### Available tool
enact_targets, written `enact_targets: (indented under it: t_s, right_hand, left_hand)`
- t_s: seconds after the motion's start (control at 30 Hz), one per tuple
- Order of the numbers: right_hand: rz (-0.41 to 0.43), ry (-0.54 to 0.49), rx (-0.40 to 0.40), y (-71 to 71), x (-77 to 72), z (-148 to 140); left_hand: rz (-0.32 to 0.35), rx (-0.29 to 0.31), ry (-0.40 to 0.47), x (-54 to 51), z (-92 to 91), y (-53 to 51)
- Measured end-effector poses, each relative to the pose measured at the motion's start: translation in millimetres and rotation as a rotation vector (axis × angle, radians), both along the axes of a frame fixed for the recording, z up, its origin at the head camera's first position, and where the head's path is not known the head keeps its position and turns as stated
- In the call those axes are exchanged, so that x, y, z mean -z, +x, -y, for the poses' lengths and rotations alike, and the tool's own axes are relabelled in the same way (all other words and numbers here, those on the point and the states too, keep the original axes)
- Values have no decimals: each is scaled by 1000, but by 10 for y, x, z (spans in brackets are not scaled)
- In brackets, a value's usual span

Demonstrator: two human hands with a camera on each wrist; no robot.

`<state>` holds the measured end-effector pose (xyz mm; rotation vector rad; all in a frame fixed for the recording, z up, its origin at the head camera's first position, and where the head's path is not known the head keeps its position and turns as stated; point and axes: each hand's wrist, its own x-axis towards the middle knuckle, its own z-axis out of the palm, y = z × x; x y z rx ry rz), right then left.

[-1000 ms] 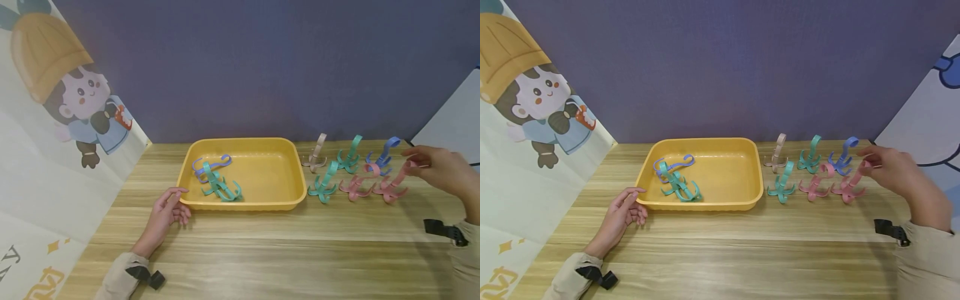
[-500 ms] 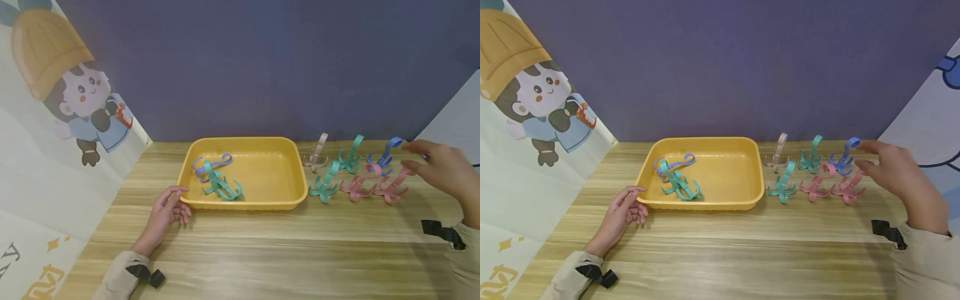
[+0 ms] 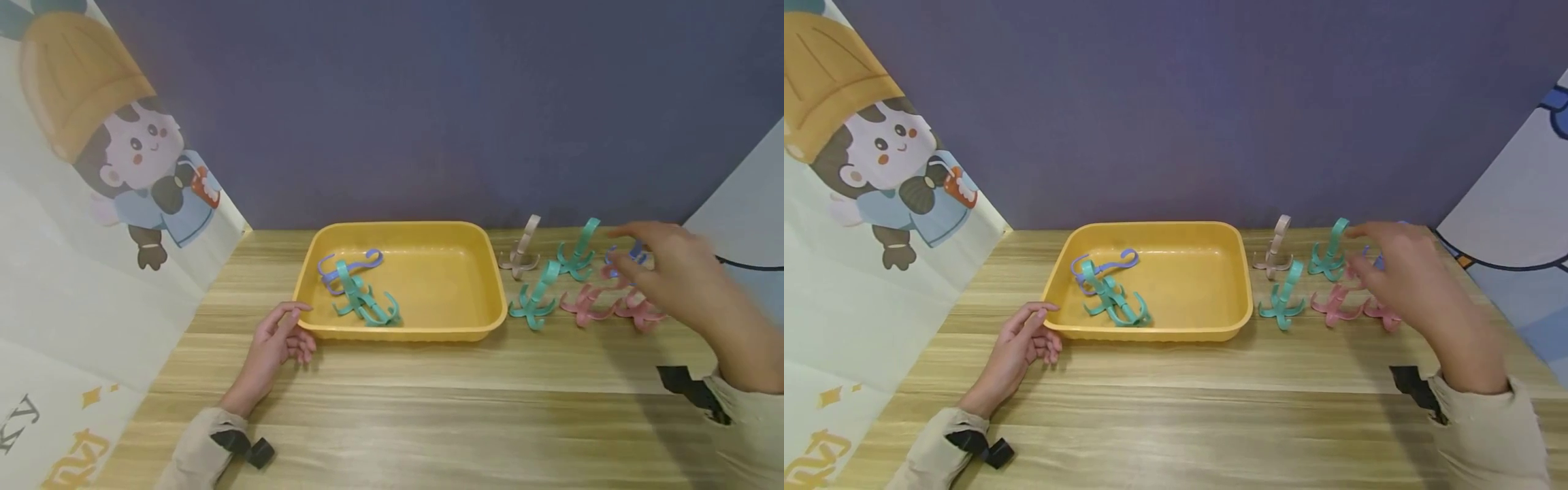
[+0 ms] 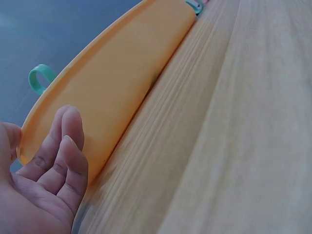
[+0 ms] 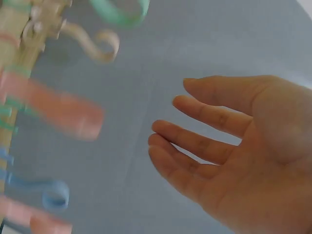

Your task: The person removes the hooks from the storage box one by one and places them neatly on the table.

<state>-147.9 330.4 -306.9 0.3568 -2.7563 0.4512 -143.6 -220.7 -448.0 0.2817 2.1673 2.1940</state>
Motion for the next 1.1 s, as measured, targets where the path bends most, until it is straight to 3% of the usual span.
enact_targets:
  t_s: [0.2, 0.43, 0.67, 0.87, 1.1]
  right_hand:
    - [-32, -93, -161, 40, 70, 465]
    - [-21, -108, -373, -185, 87, 1045]
    - [147, -78, -464, -489, 89, 1597]
    - [197, -36, -555, -618, 63, 1971]
    - [276, -24, -602, -828, 73, 2315]
  left_hand:
    - [-11, 15, -6, -5, 2, 11]
    - [-22, 13, -20, -51, 26, -7]
    - [-8, -19, -6, -28, 45, -24]
    - [9, -8, 2, 21, 21, -14]
    - [0, -8, 8, 20, -15, -12]
